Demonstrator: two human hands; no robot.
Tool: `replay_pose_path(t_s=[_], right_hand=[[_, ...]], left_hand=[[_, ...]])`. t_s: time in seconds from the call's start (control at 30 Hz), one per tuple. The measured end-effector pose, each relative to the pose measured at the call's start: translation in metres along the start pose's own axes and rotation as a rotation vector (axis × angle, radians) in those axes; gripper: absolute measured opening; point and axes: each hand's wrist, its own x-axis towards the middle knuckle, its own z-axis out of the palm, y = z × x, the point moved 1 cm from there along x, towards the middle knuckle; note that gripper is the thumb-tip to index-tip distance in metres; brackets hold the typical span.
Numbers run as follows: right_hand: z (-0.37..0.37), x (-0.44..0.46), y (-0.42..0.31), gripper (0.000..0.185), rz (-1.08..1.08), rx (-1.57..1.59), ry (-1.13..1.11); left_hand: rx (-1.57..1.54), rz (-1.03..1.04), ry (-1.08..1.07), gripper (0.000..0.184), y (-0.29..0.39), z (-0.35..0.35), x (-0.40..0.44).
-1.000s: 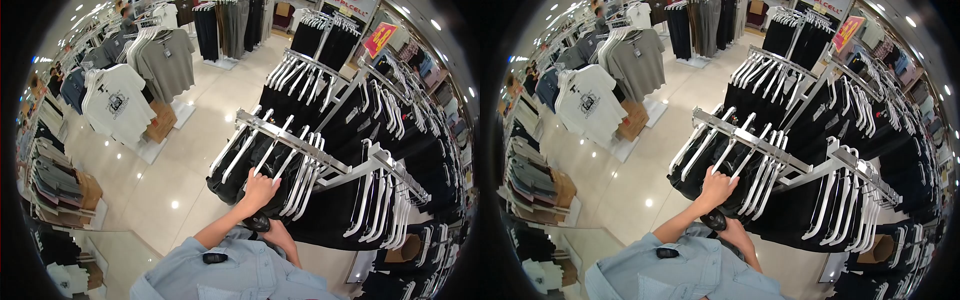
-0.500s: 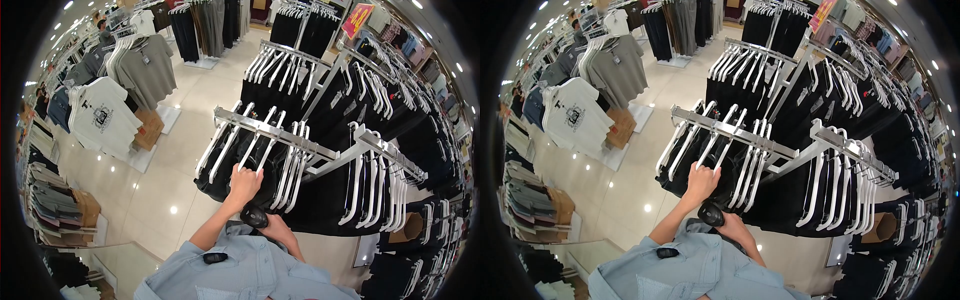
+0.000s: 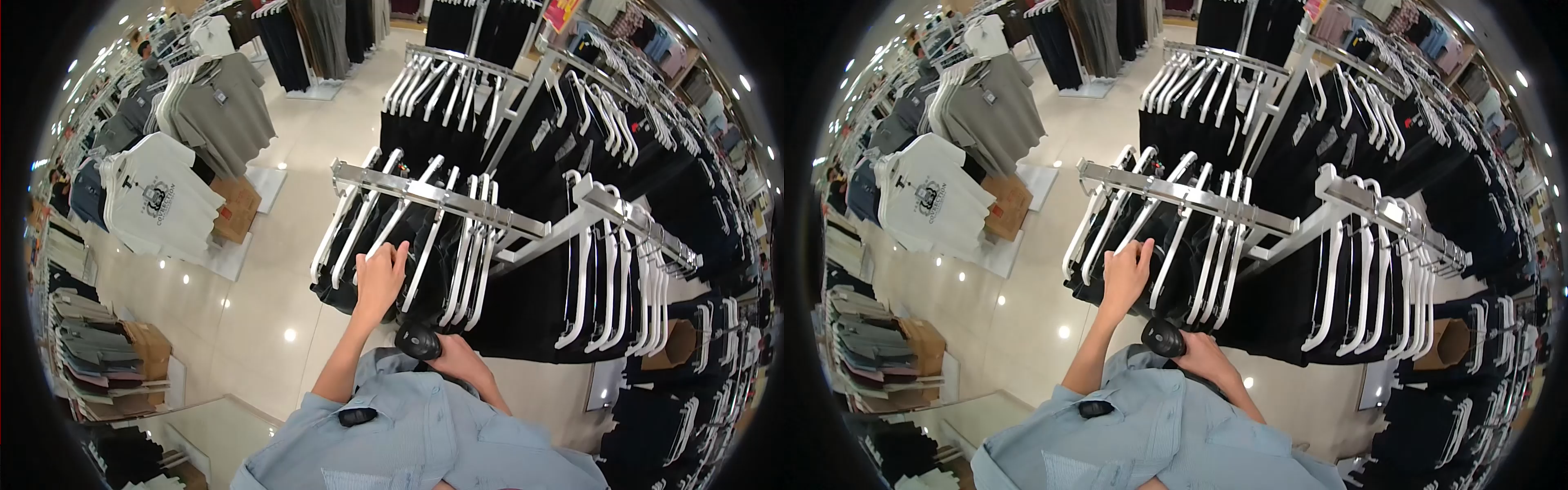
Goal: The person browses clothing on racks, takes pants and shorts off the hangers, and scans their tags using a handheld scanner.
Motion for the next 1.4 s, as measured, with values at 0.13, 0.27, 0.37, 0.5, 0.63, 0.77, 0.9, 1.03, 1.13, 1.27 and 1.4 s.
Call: replay_pose_path(t_s=[0.13,0.27,0.37,0.5,0.63,0.77,0.9,1.03,1.13,1.27,1.4], right_hand=[[-0.002,-0.002,0.003,0.026,0.012,0.002,-0.007],[-0.006,-0.009,0.000,0.030,0.044,0.003,-0.002],[-0.010,-0.013,-0.002,0.029,0.088,0.015,0.012],[-0.006,-0.017,0.006,0.028,0.113,0.026,0.033],[0.002,-0.015,0.012,0.034,0.114,0.046,0.001],[0.006,-0.012,0.012,0.034,0.096,0.014,-0.021],[0.010,-0.010,0.011,0.034,0.048,-0.005,-0.020],[0.013,-0.011,0.011,0.034,0.043,-0.003,-0.008],[0.013,-0.012,0.010,0.034,0.038,0.019,0.011],[0.010,-0.017,0.009,0.035,0.076,0.002,0.029],[0.012,-0.021,0.011,0.037,0.088,0.000,0.064]], left_hand=[[-0.066,0.040,0.094,0.036,-0.005,0.011,-0.003],[-0.032,-0.016,0.094,0.039,-0.005,0.006,0.002],[-0.053,-0.055,0.053,0.039,-0.005,0.004,0.002],[0.010,0.039,-0.002,0.039,0.003,0.015,-0.008],[0.223,0.286,-0.008,0.039,0.019,0.026,-0.017],[0.226,0.283,-0.055,0.038,0.017,0.025,-0.008],[0.257,0.231,-0.035,0.035,0.006,0.026,0.003],[0.281,0.232,0.044,0.027,-0.002,0.021,0.007],[0.260,0.249,0.064,0.023,-0.007,0.017,0.010],[0.298,0.263,0.105,0.025,-0.012,0.016,0.011],[0.284,0.301,0.129,0.030,-0.016,0.016,0.011]])
